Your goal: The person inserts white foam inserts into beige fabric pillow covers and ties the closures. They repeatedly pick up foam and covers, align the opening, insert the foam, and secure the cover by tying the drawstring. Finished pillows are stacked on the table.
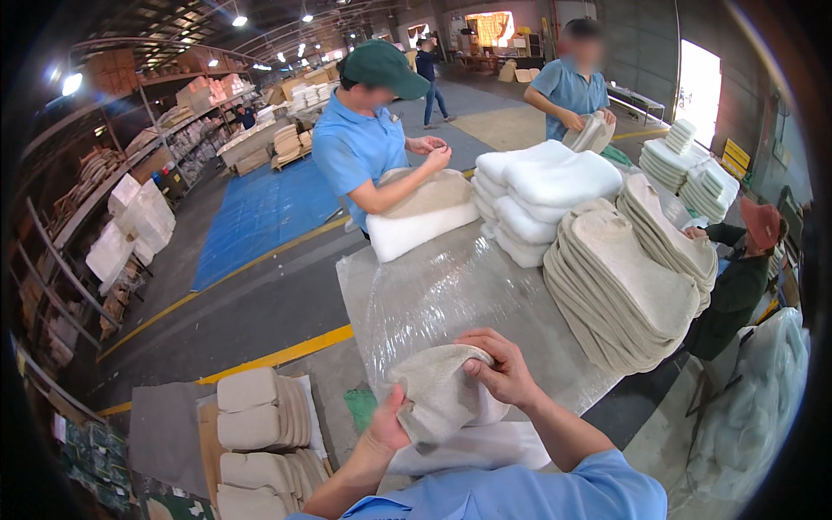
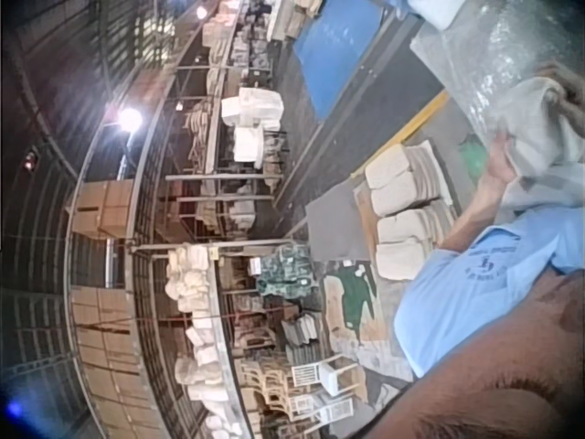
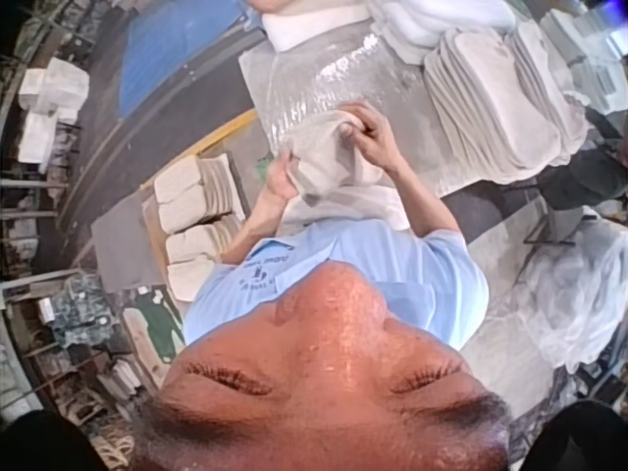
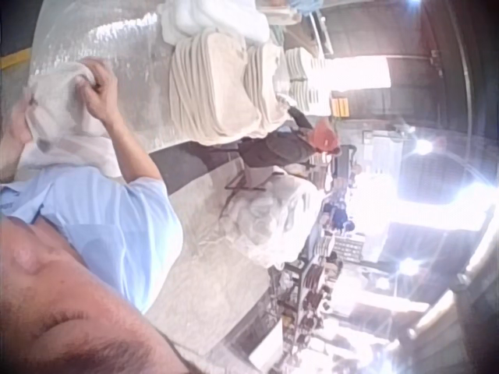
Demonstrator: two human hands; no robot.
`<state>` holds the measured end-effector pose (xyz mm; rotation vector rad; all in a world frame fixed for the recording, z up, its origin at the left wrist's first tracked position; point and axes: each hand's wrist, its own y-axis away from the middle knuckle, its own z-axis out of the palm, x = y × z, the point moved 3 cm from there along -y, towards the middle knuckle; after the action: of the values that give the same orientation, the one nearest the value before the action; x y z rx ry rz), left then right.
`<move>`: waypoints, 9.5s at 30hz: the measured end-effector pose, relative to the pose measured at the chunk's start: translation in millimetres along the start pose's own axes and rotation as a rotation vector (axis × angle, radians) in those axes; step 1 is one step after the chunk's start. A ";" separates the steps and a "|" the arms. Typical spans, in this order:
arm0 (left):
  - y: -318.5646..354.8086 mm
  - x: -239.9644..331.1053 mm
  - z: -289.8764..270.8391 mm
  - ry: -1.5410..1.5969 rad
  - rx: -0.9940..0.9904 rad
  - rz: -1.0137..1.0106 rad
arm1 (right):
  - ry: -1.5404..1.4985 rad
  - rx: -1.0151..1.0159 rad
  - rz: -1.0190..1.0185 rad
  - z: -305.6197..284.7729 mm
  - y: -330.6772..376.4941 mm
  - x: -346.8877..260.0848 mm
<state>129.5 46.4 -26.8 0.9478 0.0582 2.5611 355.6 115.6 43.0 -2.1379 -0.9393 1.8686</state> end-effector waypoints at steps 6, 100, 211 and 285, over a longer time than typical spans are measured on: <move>-2.1 60.0 16.9 0.129 -0.127 0.281 | -0.033 0.032 -0.005 -1.3 -2.9 6.9; -70.2 64.3 36.6 -0.144 -0.415 0.046 | 0.648 -0.448 0.006 52.4 -115.8 -40.3; -9.8 32.2 10.4 0.003 -0.219 0.164 | -0.171 0.430 0.054 -47.8 16.9 -0.5; 147.4 -52.4 -28.2 0.135 0.246 0.262 | -0.373 -0.906 1.418 161.2 24.8 0.9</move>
<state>94.6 -106.2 -54.7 0.9197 0.3138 2.9084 213.5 50.8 -4.3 -3.6857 -0.1235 2.7924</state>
